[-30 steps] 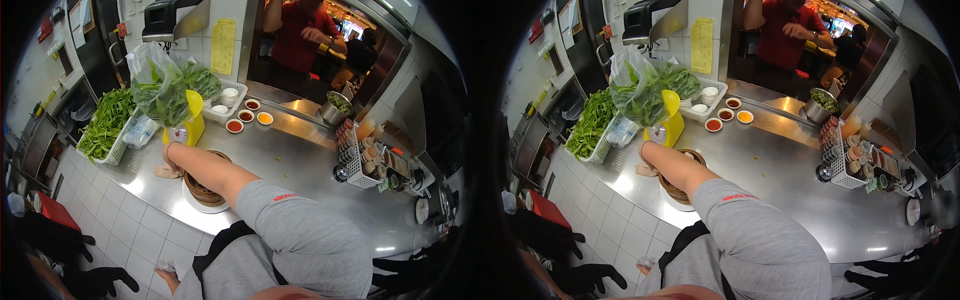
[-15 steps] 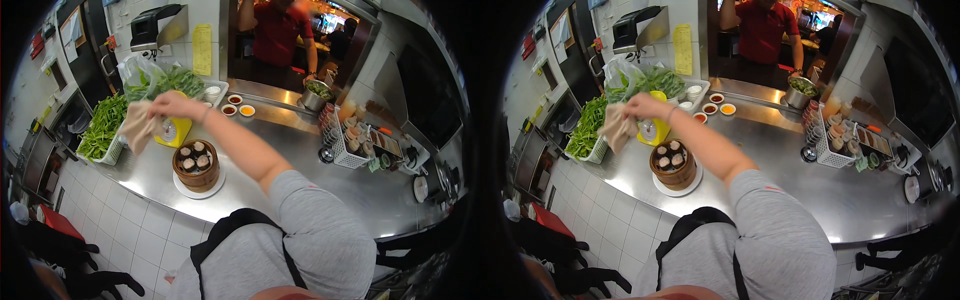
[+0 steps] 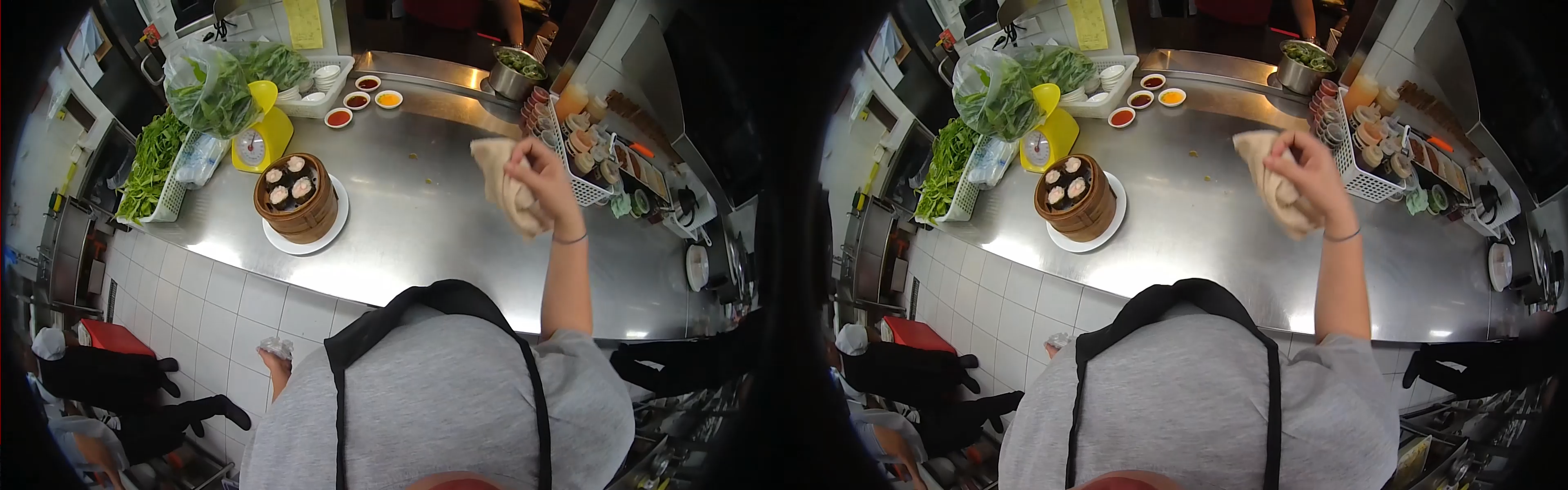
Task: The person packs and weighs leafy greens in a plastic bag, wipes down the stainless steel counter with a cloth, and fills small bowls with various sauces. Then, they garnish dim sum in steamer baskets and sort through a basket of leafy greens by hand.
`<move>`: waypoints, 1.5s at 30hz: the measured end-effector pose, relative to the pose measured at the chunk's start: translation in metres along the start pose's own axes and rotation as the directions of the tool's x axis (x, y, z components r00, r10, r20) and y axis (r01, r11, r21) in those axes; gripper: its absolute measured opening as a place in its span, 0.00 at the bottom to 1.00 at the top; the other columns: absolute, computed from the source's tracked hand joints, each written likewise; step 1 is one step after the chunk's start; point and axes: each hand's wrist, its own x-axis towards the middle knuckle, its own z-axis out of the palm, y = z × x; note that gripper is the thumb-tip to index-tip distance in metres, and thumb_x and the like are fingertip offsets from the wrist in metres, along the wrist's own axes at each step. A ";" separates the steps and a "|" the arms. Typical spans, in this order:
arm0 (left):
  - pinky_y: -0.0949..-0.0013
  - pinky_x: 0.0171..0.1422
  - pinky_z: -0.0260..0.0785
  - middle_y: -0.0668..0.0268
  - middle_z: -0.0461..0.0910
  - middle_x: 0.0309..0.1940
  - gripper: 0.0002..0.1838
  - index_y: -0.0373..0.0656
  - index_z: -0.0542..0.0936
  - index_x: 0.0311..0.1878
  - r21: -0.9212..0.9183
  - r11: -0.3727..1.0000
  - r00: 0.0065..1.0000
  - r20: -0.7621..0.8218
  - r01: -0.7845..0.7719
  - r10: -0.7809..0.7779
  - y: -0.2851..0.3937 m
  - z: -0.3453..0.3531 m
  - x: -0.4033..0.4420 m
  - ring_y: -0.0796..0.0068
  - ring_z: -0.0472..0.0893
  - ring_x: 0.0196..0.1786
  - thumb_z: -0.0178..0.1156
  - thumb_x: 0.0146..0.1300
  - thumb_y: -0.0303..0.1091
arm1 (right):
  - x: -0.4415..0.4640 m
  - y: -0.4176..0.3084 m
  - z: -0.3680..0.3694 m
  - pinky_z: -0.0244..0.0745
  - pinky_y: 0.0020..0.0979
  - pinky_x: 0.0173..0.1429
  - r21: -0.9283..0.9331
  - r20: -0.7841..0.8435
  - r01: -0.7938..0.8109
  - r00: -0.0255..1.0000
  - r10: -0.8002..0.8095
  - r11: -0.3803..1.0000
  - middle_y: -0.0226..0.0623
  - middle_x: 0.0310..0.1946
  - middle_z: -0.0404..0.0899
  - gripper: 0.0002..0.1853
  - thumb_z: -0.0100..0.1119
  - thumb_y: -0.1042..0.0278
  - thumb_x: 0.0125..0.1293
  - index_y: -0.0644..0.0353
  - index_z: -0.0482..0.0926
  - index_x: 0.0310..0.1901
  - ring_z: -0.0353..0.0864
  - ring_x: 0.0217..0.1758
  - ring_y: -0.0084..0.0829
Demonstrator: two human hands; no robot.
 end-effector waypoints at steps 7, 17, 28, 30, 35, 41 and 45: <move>0.51 0.50 0.70 0.60 0.71 0.53 0.32 0.46 0.65 0.60 0.115 0.991 0.996 0.045 -0.075 0.070 0.009 0.012 -0.003 0.55 0.72 0.51 0.29 0.66 0.60 | -0.025 0.208 0.056 0.58 0.36 0.65 -0.778 -0.025 0.063 0.991 -0.131 0.625 0.47 0.58 0.67 0.20 0.56 0.65 0.59 0.61 0.71 0.53 0.62 0.64 0.42; 0.50 0.48 0.70 0.59 0.74 0.49 0.30 0.47 0.68 0.55 0.133 0.985 0.994 -0.018 -0.109 0.112 0.015 0.005 -0.035 0.55 0.74 0.47 0.29 0.66 0.60 | 0.044 0.176 0.074 0.69 0.33 0.53 -0.250 -0.056 0.132 0.987 -0.150 0.959 0.41 0.38 0.76 0.11 0.47 0.78 0.60 0.59 0.78 0.40 0.75 0.44 0.41; 0.49 0.49 0.70 0.59 0.70 0.53 0.31 0.47 0.65 0.58 0.028 0.997 0.997 0.036 -0.075 0.074 -0.002 -0.083 -0.026 0.56 0.72 0.52 0.31 0.66 0.62 | 0.083 0.250 0.135 0.58 0.39 0.65 -0.682 0.201 0.385 0.916 -0.347 0.622 0.47 0.54 0.70 0.20 0.49 0.70 0.58 0.61 0.70 0.54 0.66 0.60 0.44; 0.49 0.49 0.70 0.60 0.70 0.53 0.32 0.46 0.65 0.58 0.017 0.999 0.998 0.044 -0.051 0.051 -0.007 -0.081 -0.024 0.56 0.72 0.52 0.31 0.66 0.62 | 0.052 0.224 0.144 0.60 0.39 0.64 -0.568 0.266 0.470 0.882 -0.389 0.676 0.44 0.51 0.72 0.19 0.49 0.72 0.57 0.58 0.72 0.52 0.68 0.59 0.41; 0.49 0.50 0.69 0.60 0.70 0.54 0.32 0.45 0.66 0.57 0.036 0.999 0.982 0.187 -0.009 0.003 -0.010 -0.057 0.011 0.56 0.71 0.53 0.32 0.66 0.62 | 0.013 0.174 0.110 0.62 0.34 0.61 -0.376 0.734 0.314 0.675 0.074 0.872 0.37 0.45 0.77 0.09 0.55 0.68 0.53 0.58 0.80 0.35 0.73 0.53 0.36; 0.52 0.51 0.68 0.61 0.70 0.54 0.34 0.44 0.66 0.60 0.043 0.995 0.993 0.084 -0.092 0.088 0.007 0.019 -0.029 0.57 0.71 0.52 0.33 0.65 0.62 | 0.060 0.150 0.094 0.75 0.31 0.34 -0.627 0.572 0.045 0.705 0.420 0.778 0.42 0.34 0.80 0.17 0.56 0.56 0.60 0.61 0.76 0.44 0.81 0.27 0.30; 0.53 0.49 0.68 0.62 0.71 0.53 0.33 0.46 0.65 0.60 0.070 0.995 0.996 0.055 -0.077 0.074 -0.007 0.019 -0.036 0.59 0.71 0.50 0.32 0.65 0.63 | 0.084 0.197 0.185 0.73 0.26 0.22 -0.052 0.382 -0.524 0.776 0.502 0.850 0.40 0.28 0.77 0.26 0.53 0.67 0.62 0.60 0.57 0.60 0.81 0.23 0.30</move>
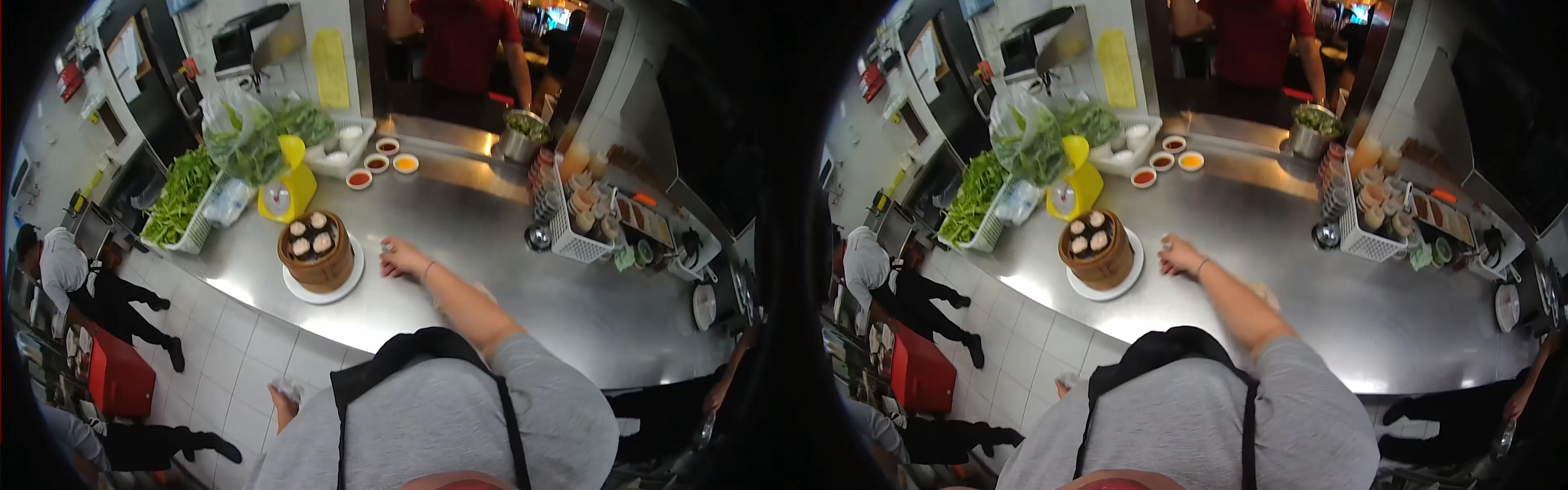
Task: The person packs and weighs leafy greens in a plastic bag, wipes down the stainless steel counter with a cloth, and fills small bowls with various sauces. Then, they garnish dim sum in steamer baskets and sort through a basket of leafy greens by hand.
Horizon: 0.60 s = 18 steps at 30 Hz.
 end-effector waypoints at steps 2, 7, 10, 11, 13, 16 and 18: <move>0.53 0.47 0.69 0.62 0.73 0.50 0.33 0.46 0.66 0.59 -0.132 0.980 0.978 0.167 0.150 -0.127 -0.011 -0.043 0.039 0.59 0.73 0.48 0.32 0.66 0.63 | 0.019 0.002 0.031 0.74 0.25 0.21 0.180 0.029 -0.029 0.999 0.024 0.983 0.40 0.27 0.78 0.28 0.53 0.71 0.61 0.64 0.55 0.60 0.81 0.24 0.31; 0.54 0.47 0.68 0.60 0.75 0.45 0.31 0.44 0.68 0.57 -0.038 0.993 0.965 0.234 -0.111 0.117 -0.027 -0.074 0.028 0.60 0.74 0.45 0.34 0.66 0.61 | 0.028 -0.007 0.052 0.77 0.24 0.23 0.029 -0.122 0.058 0.991 -0.055 0.998 0.38 0.29 0.78 0.20 0.57 0.78 0.54 0.67 0.69 0.50 0.78 0.22 0.26; 0.54 0.50 0.67 0.60 0.74 0.47 0.31 0.44 0.68 0.57 -0.062 0.998 0.993 0.121 0.025 -0.017 -0.028 -0.083 0.023 0.60 0.74 0.48 0.35 0.66 0.59 | 0.026 -0.006 0.047 0.77 0.24 0.23 0.018 -0.156 0.038 0.987 -0.035 0.999 0.38 0.29 0.78 0.16 0.56 0.79 0.53 0.67 0.71 0.46 0.78 0.23 0.26; 0.54 0.51 0.67 0.60 0.74 0.48 0.30 0.44 0.68 0.57 -0.062 0.996 0.994 0.099 0.056 -0.050 -0.030 -0.083 0.021 0.60 0.73 0.48 0.36 0.66 0.59 | 0.023 -0.005 0.043 0.78 0.24 0.24 0.025 -0.181 0.033 0.983 -0.028 0.999 0.38 0.28 0.77 0.16 0.55 0.80 0.53 0.68 0.72 0.45 0.79 0.24 0.27; 0.54 0.53 0.66 0.60 0.73 0.49 0.30 0.43 0.68 0.58 -0.045 0.994 0.993 0.075 0.096 -0.092 -0.031 -0.078 0.018 0.60 0.73 0.50 0.36 0.66 0.58 | 0.011 -0.002 0.027 0.78 0.26 0.24 0.022 -0.208 0.028 0.978 -0.023 0.999 0.40 0.31 0.77 0.18 0.55 0.80 0.52 0.68 0.71 0.47 0.80 0.27 0.28; 0.54 0.56 0.65 0.60 0.73 0.51 0.29 0.42 0.68 0.58 -0.004 0.997 0.993 0.093 0.078 -0.078 -0.021 -0.055 0.011 0.60 0.73 0.52 0.37 0.67 0.57 | -0.006 0.012 -0.007 0.78 0.25 0.24 0.029 -0.285 0.053 0.958 -0.042 0.998 0.40 0.31 0.77 0.18 0.55 0.80 0.52 0.69 0.71 0.47 0.79 0.27 0.29; 0.54 0.57 0.64 0.60 0.72 0.53 0.29 0.42 0.67 0.58 0.012 0.999 0.991 0.127 -0.051 0.049 0.008 -0.029 0.014 0.60 0.72 0.54 0.38 0.67 0.56 | -0.020 0.025 -0.033 0.78 0.25 0.24 0.051 -0.336 0.065 0.941 -0.044 0.997 0.39 0.30 0.77 0.18 0.56 0.80 0.53 0.69 0.71 0.48 0.79 0.26 0.28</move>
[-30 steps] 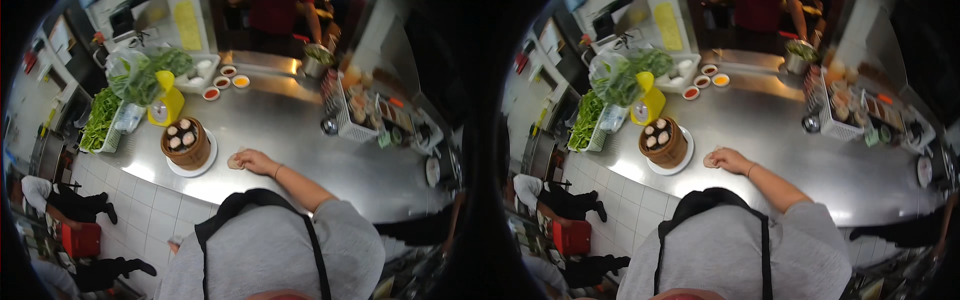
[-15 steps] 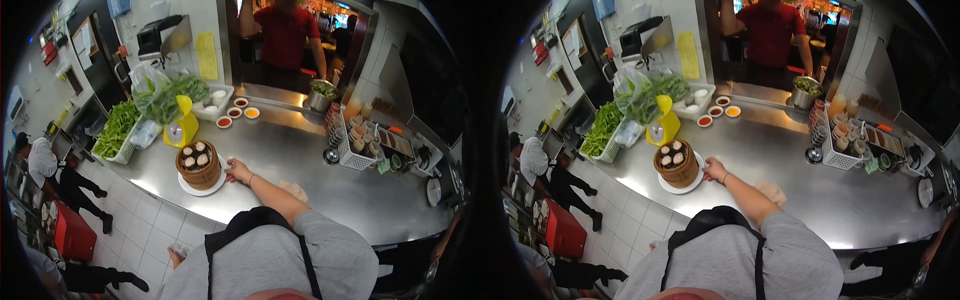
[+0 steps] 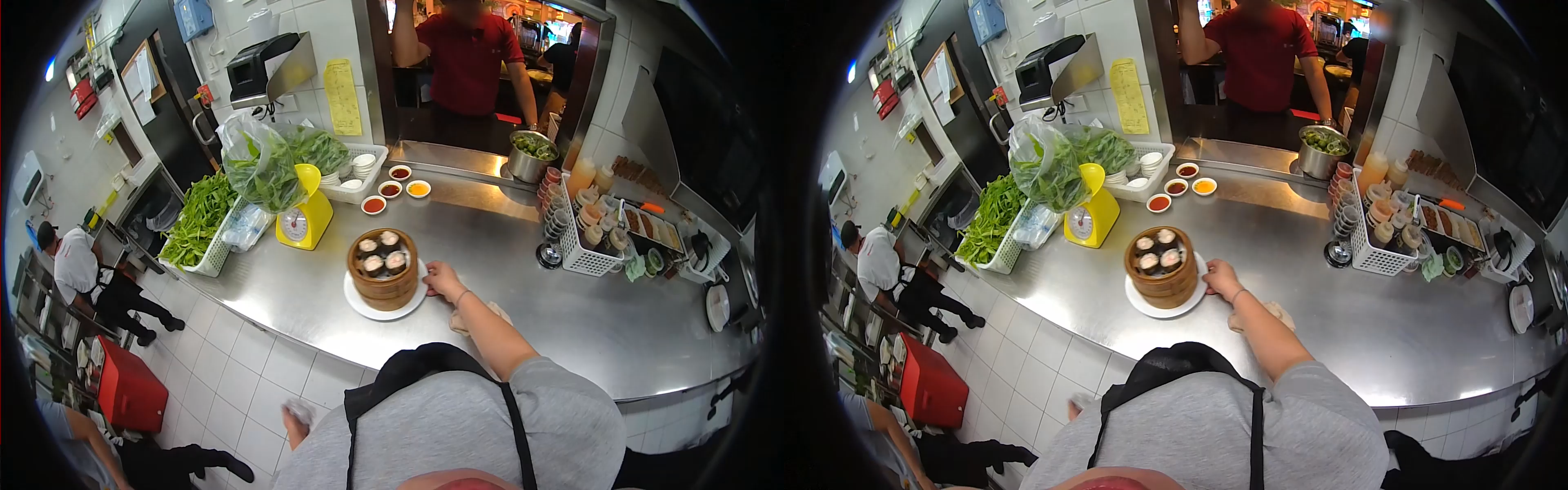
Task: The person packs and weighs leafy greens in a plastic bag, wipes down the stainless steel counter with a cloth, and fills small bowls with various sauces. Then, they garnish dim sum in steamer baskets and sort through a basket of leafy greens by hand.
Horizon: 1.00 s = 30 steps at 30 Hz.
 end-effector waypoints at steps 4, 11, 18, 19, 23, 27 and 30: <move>0.57 0.61 0.64 0.60 0.68 0.59 0.26 0.42 0.62 0.63 0.029 0.925 0.924 0.062 -0.379 0.376 0.121 0.075 0.011 0.62 0.67 0.61 0.39 0.69 0.49 | -0.022 0.005 -0.057 0.77 0.25 0.23 -0.019 -0.103 -0.039 0.994 0.037 0.999 0.36 0.26 0.75 0.17 0.57 0.80 0.54 0.69 0.71 0.48 0.77 0.22 0.26; 0.63 0.65 0.57 0.58 0.60 0.64 0.27 0.45 0.60 0.66 0.076 0.671 0.675 0.109 -0.738 0.730 0.343 0.222 0.012 0.62 0.61 0.66 0.46 0.66 0.42 | -0.039 0.012 -0.099 0.74 0.21 0.24 0.012 -0.173 -0.057 0.983 0.059 0.998 0.30 0.24 0.73 0.17 0.53 0.79 0.57 0.64 0.69 0.51 0.74 0.24 0.21; 0.61 0.57 0.60 0.56 0.73 0.48 0.19 0.37 0.72 0.52 0.490 -0.156 -0.137 0.075 -0.858 0.988 0.486 0.297 0.107 0.61 0.70 0.52 0.51 0.62 0.39 | -0.049 0.001 -0.087 0.73 0.19 0.22 0.063 -0.250 -0.128 0.958 0.140 0.990 0.24 0.23 0.71 0.14 0.54 0.77 0.59 0.61 0.70 0.48 0.70 0.22 0.16; 0.57 0.60 0.57 0.53 0.72 0.52 0.20 0.36 0.72 0.53 0.673 -0.416 -0.433 0.156 -0.611 0.888 0.487 0.318 0.110 0.56 0.68 0.55 0.51 0.61 0.39 | -0.050 -0.001 -0.084 0.73 0.19 0.22 0.082 -0.280 -0.130 0.949 0.148 0.988 0.24 0.23 0.71 0.14 0.54 0.77 0.59 0.61 0.70 0.48 0.70 0.22 0.16; 0.54 0.66 0.53 0.47 0.63 0.61 0.24 0.40 0.67 0.61 0.837 -0.457 0.334 0.542 -0.302 0.771 0.459 0.272 0.293 0.49 0.62 0.63 0.48 0.63 0.39 | -0.056 -0.001 -0.079 0.71 0.19 0.22 0.093 -0.302 -0.074 0.948 0.099 0.993 0.25 0.24 0.72 0.13 0.56 0.74 0.60 0.60 0.72 0.47 0.70 0.20 0.16; 0.55 0.61 0.60 0.47 0.71 0.54 0.21 0.43 0.73 0.55 0.815 -0.474 0.629 0.567 -0.333 0.533 0.409 0.245 0.345 0.50 0.69 0.58 0.42 0.65 0.41 | -0.061 -0.003 -0.100 0.71 0.22 0.23 -0.047 -0.286 -0.158 0.948 0.138 0.986 0.28 0.22 0.75 0.12 0.56 0.74 0.58 0.62 0.73 0.45 0.75 0.20 0.21; 0.55 0.59 0.61 0.48 0.71 0.52 0.21 0.40 0.74 0.53 0.834 -0.508 0.787 0.455 -0.214 0.417 0.418 0.270 0.325 0.49 0.70 0.55 0.42 0.64 0.41 | -0.063 -0.003 -0.149 0.71 0.24 0.23 -0.199 -0.546 0.041 0.825 -0.146 0.979 0.30 0.23 0.76 0.08 0.56 0.73 0.57 0.60 0.75 0.40 0.77 0.20 0.23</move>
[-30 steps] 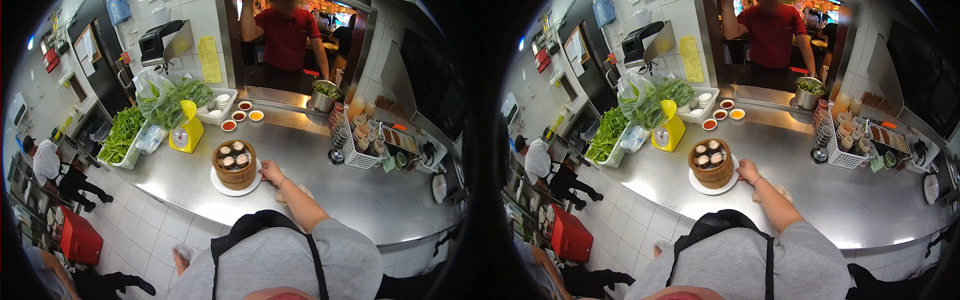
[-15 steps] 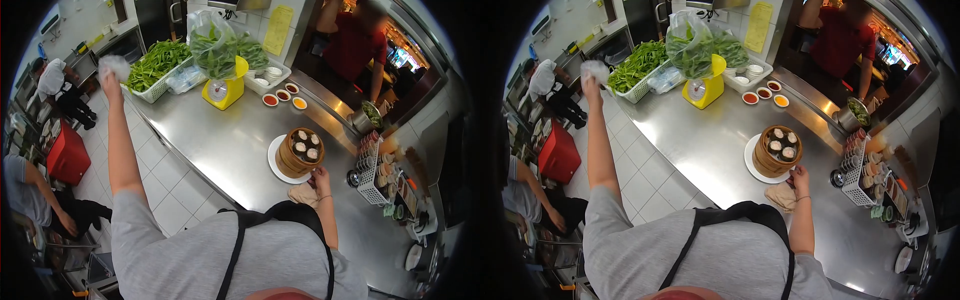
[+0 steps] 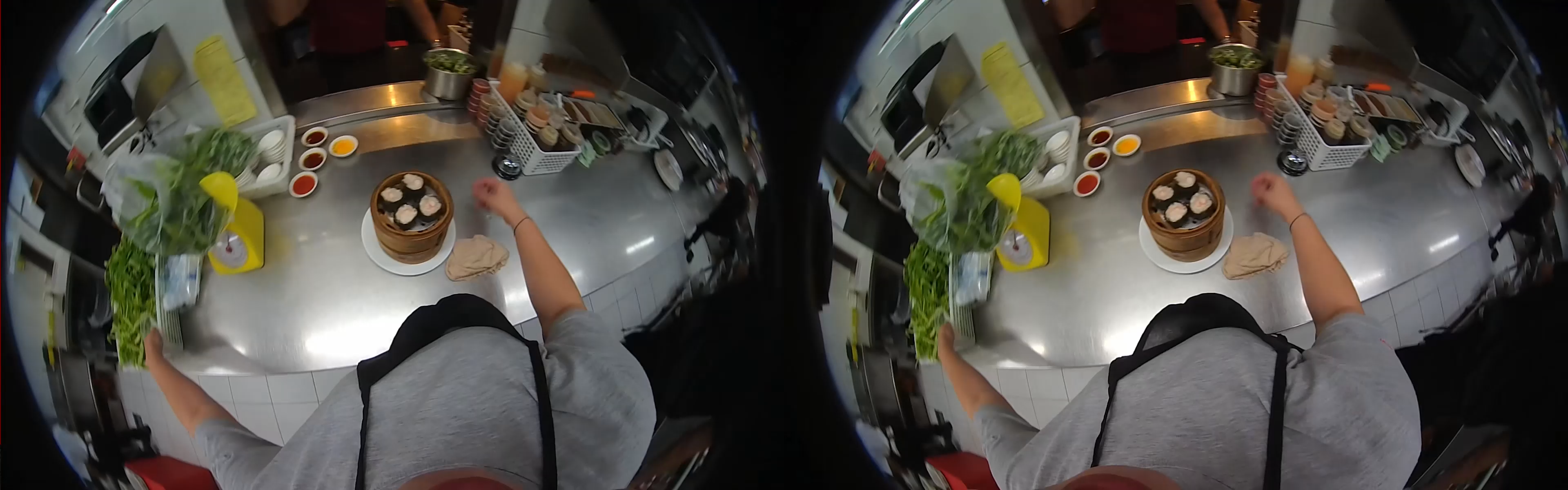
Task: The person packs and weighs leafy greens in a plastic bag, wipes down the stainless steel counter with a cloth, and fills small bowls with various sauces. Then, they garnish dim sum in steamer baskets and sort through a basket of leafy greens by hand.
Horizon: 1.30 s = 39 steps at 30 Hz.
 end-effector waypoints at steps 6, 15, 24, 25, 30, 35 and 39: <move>0.53 0.53 0.64 0.49 0.73 0.47 0.22 0.36 0.75 0.48 0.050 0.994 0.974 0.198 0.098 -0.107 0.025 -0.037 0.002 0.49 0.71 0.50 0.41 0.63 0.42 | 0.044 -0.038 -0.135 0.74 0.32 0.38 -0.386 -0.675 0.034 0.671 -0.308 0.922 0.40 0.30 0.77 0.16 0.64 0.69 0.51 0.62 0.74 0.42 0.78 0.33 0.35; 0.65 0.16 0.55 0.68 0.64 0.10 0.17 0.43 0.73 0.21 -0.321 0.873 0.812 0.568 0.368 -0.134 0.012 -0.062 0.006 0.72 0.63 0.11 0.45 0.58 0.43 | 0.108 -0.011 -0.174 0.67 0.39 0.58 -0.680 -0.504 -0.337 0.860 -0.081 0.651 0.54 0.54 0.70 0.41 0.69 0.55 0.45 0.65 0.62 0.59 0.71 0.56 0.48; 0.63 0.46 0.68 0.60 0.80 0.38 0.15 0.35 0.77 0.44 -0.147 0.988 0.944 0.313 -0.056 0.100 0.018 -0.065 -0.018 0.60 0.78 0.43 0.48 0.60 0.33 | 0.098 -0.017 -0.172 0.69 0.42 0.54 -0.641 -0.604 -0.250 0.747 -0.277 0.725 0.53 0.47 0.75 0.38 0.69 0.56 0.45 0.61 0.63 0.57 0.74 0.52 0.50; 0.64 0.47 0.68 0.62 0.80 0.38 0.14 0.37 0.77 0.45 -0.355 0.935 0.945 0.309 0.010 0.108 0.020 -0.077 -0.030 0.62 0.78 0.42 0.49 0.61 0.34 | 0.088 -0.042 -0.177 0.69 0.42 0.54 -0.659 -0.590 -0.203 0.736 -0.331 0.724 0.52 0.46 0.76 0.38 0.69 0.55 0.44 0.60 0.64 0.56 0.75 0.51 0.50; 0.66 0.50 0.66 0.68 0.78 0.42 0.15 0.41 0.76 0.50 -0.598 0.789 0.964 0.263 0.142 0.026 0.040 -0.149 -0.089 0.67 0.76 0.46 0.54 0.63 0.38 | 0.074 -0.131 -0.192 0.72 0.31 0.48 -0.307 -0.670 0.464 0.515 -0.535 0.831 0.42 0.45 0.75 0.37 0.71 0.49 0.47 0.66 0.67 0.51 0.76 0.44 0.31; 0.63 0.54 0.65 0.61 0.77 0.48 0.20 0.41 0.75 0.53 -0.245 0.910 0.937 -0.191 -0.334 0.293 -0.023 -0.032 0.011 0.60 0.75 0.50 0.49 0.64 0.44 | 0.053 -0.159 -0.116 0.67 0.28 0.53 -0.199 -0.284 0.494 0.798 -0.532 0.847 0.35 0.46 0.75 0.29 0.67 0.56 0.52 0.62 0.69 0.52 0.73 0.48 0.26; 0.61 0.56 0.64 0.52 0.76 0.51 0.23 0.41 0.74 0.55 -0.188 0.973 0.991 -0.011 -0.136 0.137 -0.016 -0.002 0.027 0.52 0.74 0.53 0.45 0.64 0.46 | 0.006 -0.206 -0.062 0.67 0.31 0.55 -0.440 0.475 0.444 0.853 -0.217 0.781 0.36 0.46 0.76 0.34 0.69 0.57 0.47 0.55 0.69 0.57 0.74 0.50 0.29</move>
